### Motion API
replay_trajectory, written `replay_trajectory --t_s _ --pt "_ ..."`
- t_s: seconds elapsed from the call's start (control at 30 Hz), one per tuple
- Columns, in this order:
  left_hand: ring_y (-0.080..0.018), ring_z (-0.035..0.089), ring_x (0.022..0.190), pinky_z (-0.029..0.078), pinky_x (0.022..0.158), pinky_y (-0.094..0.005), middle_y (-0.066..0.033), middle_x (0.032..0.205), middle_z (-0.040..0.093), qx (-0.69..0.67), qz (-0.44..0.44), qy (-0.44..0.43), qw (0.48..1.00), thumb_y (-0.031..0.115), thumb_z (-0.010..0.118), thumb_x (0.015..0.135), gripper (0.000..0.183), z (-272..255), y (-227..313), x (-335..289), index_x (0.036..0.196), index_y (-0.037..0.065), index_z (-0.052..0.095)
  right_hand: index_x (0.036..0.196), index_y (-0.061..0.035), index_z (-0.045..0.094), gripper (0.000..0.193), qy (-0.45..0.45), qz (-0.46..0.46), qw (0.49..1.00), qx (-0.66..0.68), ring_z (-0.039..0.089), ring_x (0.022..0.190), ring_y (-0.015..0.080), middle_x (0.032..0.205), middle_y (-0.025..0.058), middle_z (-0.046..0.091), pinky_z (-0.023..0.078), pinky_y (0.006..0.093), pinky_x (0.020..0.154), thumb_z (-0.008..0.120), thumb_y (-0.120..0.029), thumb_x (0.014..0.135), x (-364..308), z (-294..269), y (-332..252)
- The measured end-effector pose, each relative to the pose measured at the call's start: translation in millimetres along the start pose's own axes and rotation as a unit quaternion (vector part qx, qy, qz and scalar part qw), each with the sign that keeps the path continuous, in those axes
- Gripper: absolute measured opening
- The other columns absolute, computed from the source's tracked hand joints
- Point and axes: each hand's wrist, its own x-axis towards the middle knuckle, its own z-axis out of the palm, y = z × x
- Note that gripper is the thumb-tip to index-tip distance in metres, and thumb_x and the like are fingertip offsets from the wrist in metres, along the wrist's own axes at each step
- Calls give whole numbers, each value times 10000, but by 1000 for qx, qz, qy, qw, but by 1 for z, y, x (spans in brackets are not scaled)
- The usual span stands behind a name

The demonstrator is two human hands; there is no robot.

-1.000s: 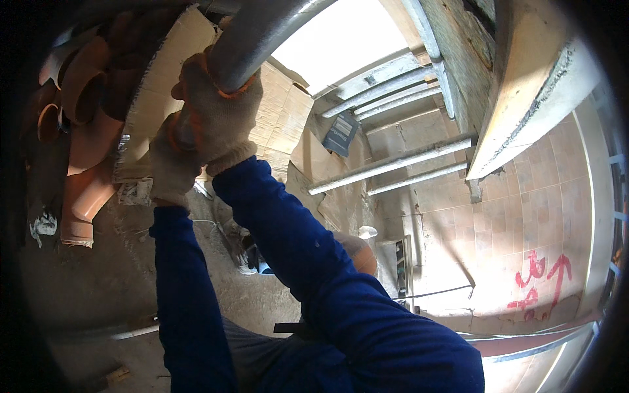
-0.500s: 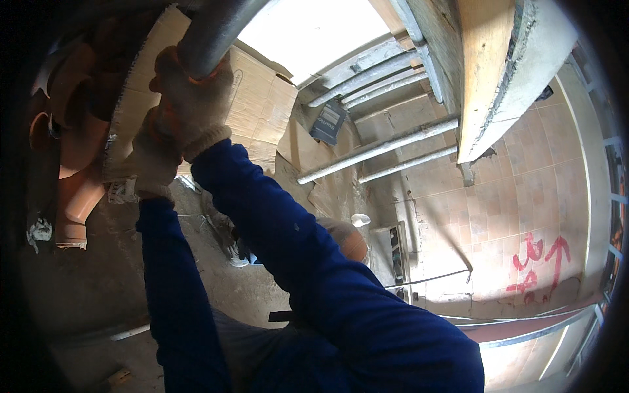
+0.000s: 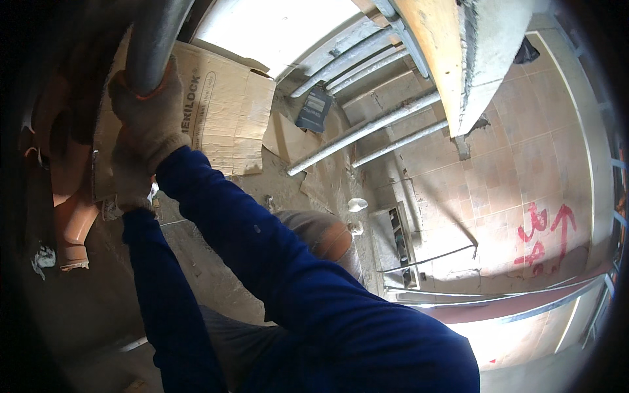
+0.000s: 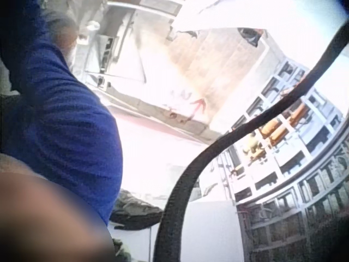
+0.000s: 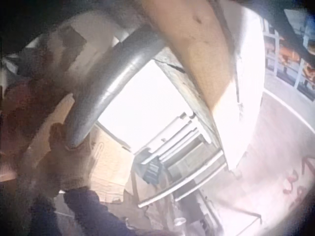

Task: The person uses a cordless drill to fasten a wooden plank to a metal scaffold pole, then uses a hammer to tap and adjust the pole's position. The person handles the plank and pole with both hands to align and secure the components.

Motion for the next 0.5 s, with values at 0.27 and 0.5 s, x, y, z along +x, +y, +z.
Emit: replay_trajectory --t_s 0.27,0.5 --pt "-295 656 1070 513 912 -354 -179 1183 645 132 50 3 990 137 642 860 538 5 -45 -11 1356 -7 495 1149 -24 510 406 -42 66 997 22 643 859 163 967 97 635 540 314 720 716 -145 821 -1 -3 -4" --pt "-181 642 880 508 775 -286 -95 1002 660 68 -32 -75 994 140 713 858 405 -12 -15 -1 1206 -2 561 1318 -41 472 652 -177 3 966 -190 690 933 281 1018 165 677 568 396 792 799 -237 789 5 -40 -17"
